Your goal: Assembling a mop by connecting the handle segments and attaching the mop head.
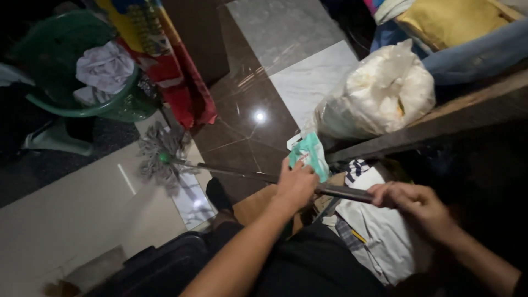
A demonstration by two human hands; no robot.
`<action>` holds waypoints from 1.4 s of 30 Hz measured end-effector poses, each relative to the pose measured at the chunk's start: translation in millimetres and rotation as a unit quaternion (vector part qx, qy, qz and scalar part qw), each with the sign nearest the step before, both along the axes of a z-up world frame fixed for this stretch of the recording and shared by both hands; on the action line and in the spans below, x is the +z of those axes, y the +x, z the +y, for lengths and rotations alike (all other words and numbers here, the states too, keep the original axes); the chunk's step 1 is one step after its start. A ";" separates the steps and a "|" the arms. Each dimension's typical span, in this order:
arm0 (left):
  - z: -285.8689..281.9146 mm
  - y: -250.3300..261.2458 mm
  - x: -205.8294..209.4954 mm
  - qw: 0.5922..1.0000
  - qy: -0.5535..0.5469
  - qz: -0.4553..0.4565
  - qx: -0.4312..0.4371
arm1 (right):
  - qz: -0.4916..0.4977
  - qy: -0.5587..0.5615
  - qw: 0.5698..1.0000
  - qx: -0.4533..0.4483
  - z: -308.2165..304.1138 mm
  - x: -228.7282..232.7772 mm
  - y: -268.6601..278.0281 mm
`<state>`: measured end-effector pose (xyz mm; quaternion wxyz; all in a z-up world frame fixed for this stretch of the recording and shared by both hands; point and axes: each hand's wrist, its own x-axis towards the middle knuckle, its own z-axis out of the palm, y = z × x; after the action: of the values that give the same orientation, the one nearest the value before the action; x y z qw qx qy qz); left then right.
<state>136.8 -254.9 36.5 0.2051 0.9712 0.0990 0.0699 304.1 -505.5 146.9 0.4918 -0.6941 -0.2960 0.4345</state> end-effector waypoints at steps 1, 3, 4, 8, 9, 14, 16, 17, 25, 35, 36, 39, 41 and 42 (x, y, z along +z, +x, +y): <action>10.5 -8.9 6.8 0.999 -0.001 0.041 -0.005 | -0.001 0.002 1.000 0.004 11.0 -3.2 -9.9; 41.7 -35.6 3.3 0.996 -0.002 0.085 -0.002 | 0.001 0.004 1.000 0.017 45.1 -19.0 -36.9; 61.6 -53.6 -6.9 0.995 0.016 0.093 0.014 | -0.005 0.053 0.997 0.048 67.3 -31.6 -53.9; 152.6 -139.4 -25.6 0.961 0.112 0.185 0.172 | 0.020 0.054 0.995 0.085 187.4 -75.1 -156.6; 180.0 -155.6 -27.1 0.959 0.112 0.190 0.178 | 0.025 0.055 0.994 0.092 226.5 -56.8 -173.7; 264.9 -190.1 13.4 0.903 0.079 0.207 0.369 | -0.056 0.178 0.974 0.130 356.4 -28.1 -220.3; 272.9 -189.9 -42.2 0.909 0.084 0.187 0.364 | -0.059 0.143 0.979 0.132 353.5 -10.6 -202.7; 281.4 -184.3 -67.6 0.914 0.097 0.165 0.358 | -0.061 0.114 0.983 0.129 352.9 -1.0 -191.3; 59.5 -37.1 -49.6 0.970 0.088 0.202 0.101 | 0.015 -0.034 0.999 0.020 80.9 -63.0 -42.6; 7.6 21.7 36.0 0.976 -0.155 0.148 0.038 | 0.092 0.114 0.982 -0.121 17.2 -17.3 14.1; 26.2 9.4 27.2 0.976 -0.152 0.148 0.048 | 0.095 0.117 0.982 -0.112 45.1 -20.7 1.1; 87.2 -38.3 10.1 0.980 -0.080 0.141 0.112 | 0.161 0.153 0.971 -0.091 133.6 -31.4 -41.4; 136.1 -78.1 10.7 0.973 -0.058 0.141 0.171 | 0.122 0.106 0.987 -0.017 197.0 -42.3 -72.8; 159.7 -101.9 -3.6 0.971 -0.058 0.141 0.185 | 0.125 0.107 0.986 -0.003 228.4 -46.3 -93.8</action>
<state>34.9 -95.2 33.0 0.2284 0.9225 0.3090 -0.0365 210.3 -277.1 100.6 0.5976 -0.5789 -0.2749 0.4820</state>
